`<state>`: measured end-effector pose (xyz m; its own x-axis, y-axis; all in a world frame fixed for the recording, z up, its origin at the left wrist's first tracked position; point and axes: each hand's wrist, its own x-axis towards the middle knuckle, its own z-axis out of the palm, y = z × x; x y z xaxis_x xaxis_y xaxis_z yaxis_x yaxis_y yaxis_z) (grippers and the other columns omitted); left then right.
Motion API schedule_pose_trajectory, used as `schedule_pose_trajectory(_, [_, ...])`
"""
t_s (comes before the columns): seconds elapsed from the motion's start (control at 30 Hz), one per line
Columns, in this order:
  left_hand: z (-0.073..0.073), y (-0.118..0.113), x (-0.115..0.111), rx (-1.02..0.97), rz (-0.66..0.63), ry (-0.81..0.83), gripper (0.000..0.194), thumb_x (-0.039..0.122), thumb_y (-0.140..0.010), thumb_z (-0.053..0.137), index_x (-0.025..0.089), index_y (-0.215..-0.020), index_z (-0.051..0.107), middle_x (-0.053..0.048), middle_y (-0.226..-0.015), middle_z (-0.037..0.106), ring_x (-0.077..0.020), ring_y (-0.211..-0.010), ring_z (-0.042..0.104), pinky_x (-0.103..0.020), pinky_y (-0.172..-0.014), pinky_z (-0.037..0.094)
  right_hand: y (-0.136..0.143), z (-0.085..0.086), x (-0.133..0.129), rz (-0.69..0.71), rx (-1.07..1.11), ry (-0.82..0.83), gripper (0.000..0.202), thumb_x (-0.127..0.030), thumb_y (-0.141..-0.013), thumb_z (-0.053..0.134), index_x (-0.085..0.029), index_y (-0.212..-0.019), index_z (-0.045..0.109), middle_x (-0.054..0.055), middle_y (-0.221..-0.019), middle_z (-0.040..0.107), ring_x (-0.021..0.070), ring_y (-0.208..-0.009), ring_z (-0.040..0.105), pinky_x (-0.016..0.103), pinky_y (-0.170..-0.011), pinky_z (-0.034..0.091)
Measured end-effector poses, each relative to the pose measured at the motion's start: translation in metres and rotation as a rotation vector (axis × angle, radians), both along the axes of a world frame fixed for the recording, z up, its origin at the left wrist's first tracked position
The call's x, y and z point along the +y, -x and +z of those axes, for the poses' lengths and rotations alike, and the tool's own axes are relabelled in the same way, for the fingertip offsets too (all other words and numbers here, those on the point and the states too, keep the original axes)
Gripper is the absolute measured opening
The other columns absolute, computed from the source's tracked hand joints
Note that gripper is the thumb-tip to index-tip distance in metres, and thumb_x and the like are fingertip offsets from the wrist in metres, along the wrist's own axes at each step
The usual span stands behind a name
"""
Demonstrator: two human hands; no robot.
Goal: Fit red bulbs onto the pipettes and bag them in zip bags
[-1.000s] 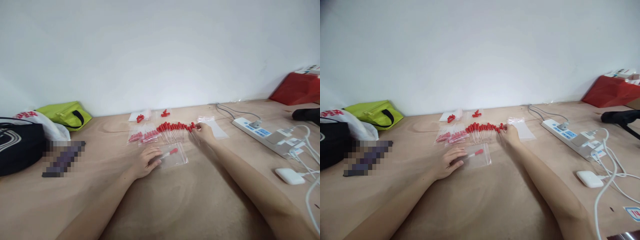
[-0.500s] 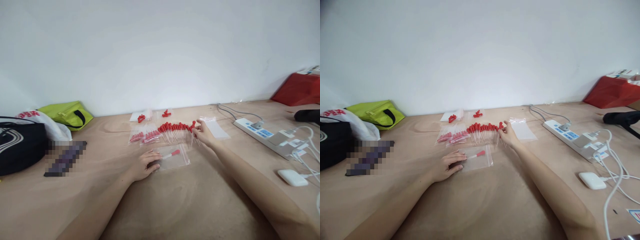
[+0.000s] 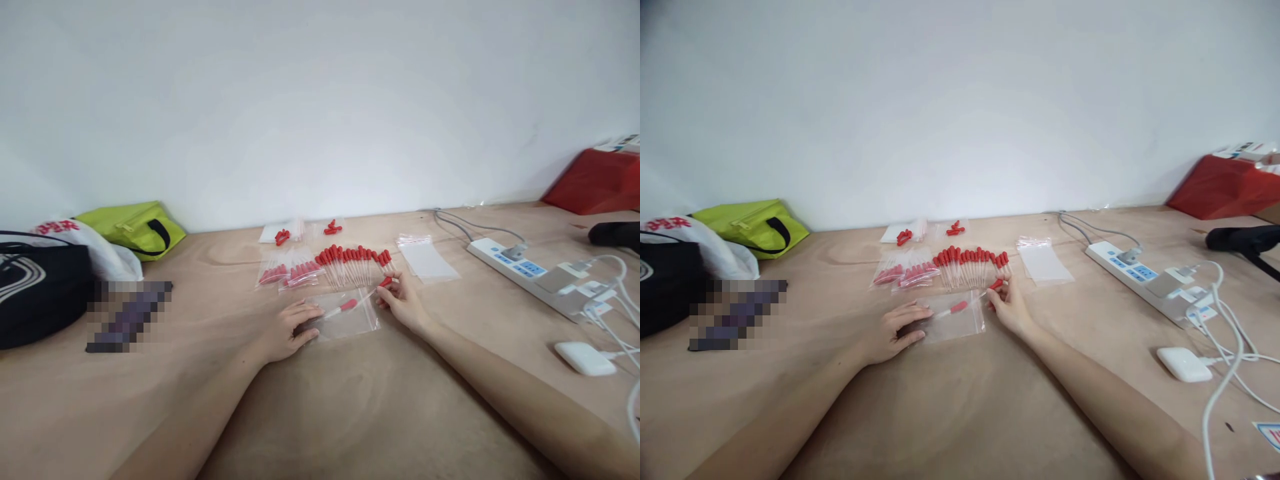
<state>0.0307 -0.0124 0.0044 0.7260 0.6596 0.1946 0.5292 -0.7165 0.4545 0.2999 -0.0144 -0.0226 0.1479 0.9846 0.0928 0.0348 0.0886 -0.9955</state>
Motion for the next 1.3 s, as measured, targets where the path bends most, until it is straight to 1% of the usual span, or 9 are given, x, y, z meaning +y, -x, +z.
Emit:
schedule_pose_trajectory(0.13, [0.002, 0.001, -0.001, 0.061, 0.033, 0.019, 0.039, 0.035, -0.084, 0.046, 0.024, -0.122, 0.045, -0.003, -0.121, 0.055, -0.0193, -0.113, 0.049, -0.046, -0.107, 0.020, -0.013, -0.003, -0.008, 0.192, -0.069, -0.079, 0.032, -0.046, -0.074, 0.052, -0.022, -0.094, 0.042, -0.001, -0.074, 0.059, 0.0131, -0.064, 0.057, 0.030, -0.063, 0.047])
schedule_pose_trajectory(0.27, [0.005, 0.001, -0.001, 0.106, 0.018, 0.032, 0.038, 0.036, -0.085, 0.045, 0.026, -0.122, 0.046, -0.004, -0.123, 0.054, -0.0194, -0.114, 0.049, -0.050, -0.108, 0.011, -0.025, 0.002, -0.011, 0.251, -0.358, -0.191, 0.024, -0.042, -0.071, 0.060, -0.021, -0.082, 0.058, 0.003, -0.079, 0.061, 0.0163, -0.074, 0.056, 0.032, -0.068, 0.045])
schedule_pose_trajectory(0.63, [0.007, -0.001, 0.000, 0.124, -0.030, 0.056, 0.035, 0.035, -0.087, 0.044, 0.028, -0.120, 0.048, -0.002, -0.123, 0.054, -0.0173, -0.118, 0.044, -0.048, -0.107, 0.012, -0.005, 0.007, -0.016, 0.203, -0.832, -0.477, 0.011, -0.035, -0.072, 0.063, -0.023, -0.072, 0.064, 0.002, -0.069, 0.064, 0.0172, -0.073, 0.054, 0.037, -0.078, 0.033])
schedule_pose_trajectory(0.87, [0.005, 0.000, 0.000, 0.125, -0.033, 0.041, 0.034, 0.035, -0.086, 0.045, 0.030, -0.120, 0.049, -0.002, -0.124, 0.052, -0.0176, -0.118, 0.044, -0.048, -0.107, 0.013, -0.009, 0.012, -0.021, 0.399, -0.939, -0.706, 0.019, -0.020, -0.082, 0.050, -0.027, -0.090, 0.065, 0.001, -0.078, 0.066, 0.0166, -0.082, 0.053, 0.039, -0.083, 0.027])
schedule_pose_trajectory(1.0, [0.004, -0.001, 0.001, 0.128, -0.023, 0.046, 0.034, 0.034, -0.086, 0.046, 0.030, -0.119, 0.050, -0.002, -0.124, 0.053, -0.0184, -0.118, 0.045, -0.049, -0.106, 0.015, -0.018, 0.014, -0.007, 0.437, -0.884, -0.600, 0.023, -0.014, -0.077, 0.048, -0.024, -0.086, 0.066, 0.001, -0.079, 0.066, 0.0153, -0.078, 0.055, 0.033, -0.078, 0.034])
schedule_pose_trajectory(1.07, [0.003, -0.001, 0.001, 0.125, -0.018, 0.036, 0.034, 0.035, -0.085, 0.046, 0.031, -0.118, 0.050, -0.002, -0.123, 0.054, -0.0184, -0.117, 0.046, -0.049, -0.106, 0.015, -0.025, 0.017, 0.008, 0.272, -0.871, -0.460, 0.021, -0.014, -0.074, 0.047, -0.021, -0.080, 0.066, 0.002, -0.079, 0.066, 0.0150, -0.075, 0.056, 0.029, -0.074, 0.038])
schedule_pose_trajectory(1.17, [0.003, -0.001, 0.000, 0.132, -0.009, 0.007, 0.033, 0.036, -0.085, 0.047, 0.031, -0.117, 0.051, -0.002, -0.122, 0.055, -0.0189, -0.117, 0.046, -0.049, -0.105, 0.015, -0.033, 0.023, 0.033, -0.127, -0.993, -0.128, 0.018, -0.021, -0.072, 0.048, -0.018, -0.077, 0.064, 0.005, -0.078, 0.066, 0.0172, -0.074, 0.057, 0.027, -0.068, 0.039])
schedule_pose_trajectory(1.23, [0.004, -0.002, -0.001, 0.143, -0.002, -0.007, 0.032, 0.035, -0.085, 0.047, 0.031, -0.116, 0.052, -0.002, -0.121, 0.055, -0.0195, -0.117, 0.046, -0.050, -0.104, 0.015, -0.033, 0.027, 0.045, -0.240, -1.103, 0.063, 0.018, -0.026, -0.070, 0.050, -0.017, -0.079, 0.064, 0.007, -0.081, 0.066, 0.0198, -0.077, 0.058, 0.028, -0.067, 0.038])
schedule_pose_trajectory(1.3, [0.004, -0.002, -0.001, 0.153, 0.004, -0.012, 0.032, 0.035, -0.085, 0.047, 0.031, -0.116, 0.052, -0.002, -0.121, 0.055, -0.0200, -0.117, 0.046, -0.051, -0.103, 0.015, -0.030, 0.028, 0.053, -0.252, -1.180, 0.190, 0.020, -0.030, -0.070, 0.051, -0.018, -0.080, 0.064, 0.009, -0.083, 0.066, 0.0224, -0.080, 0.059, 0.030, -0.069, 0.038])
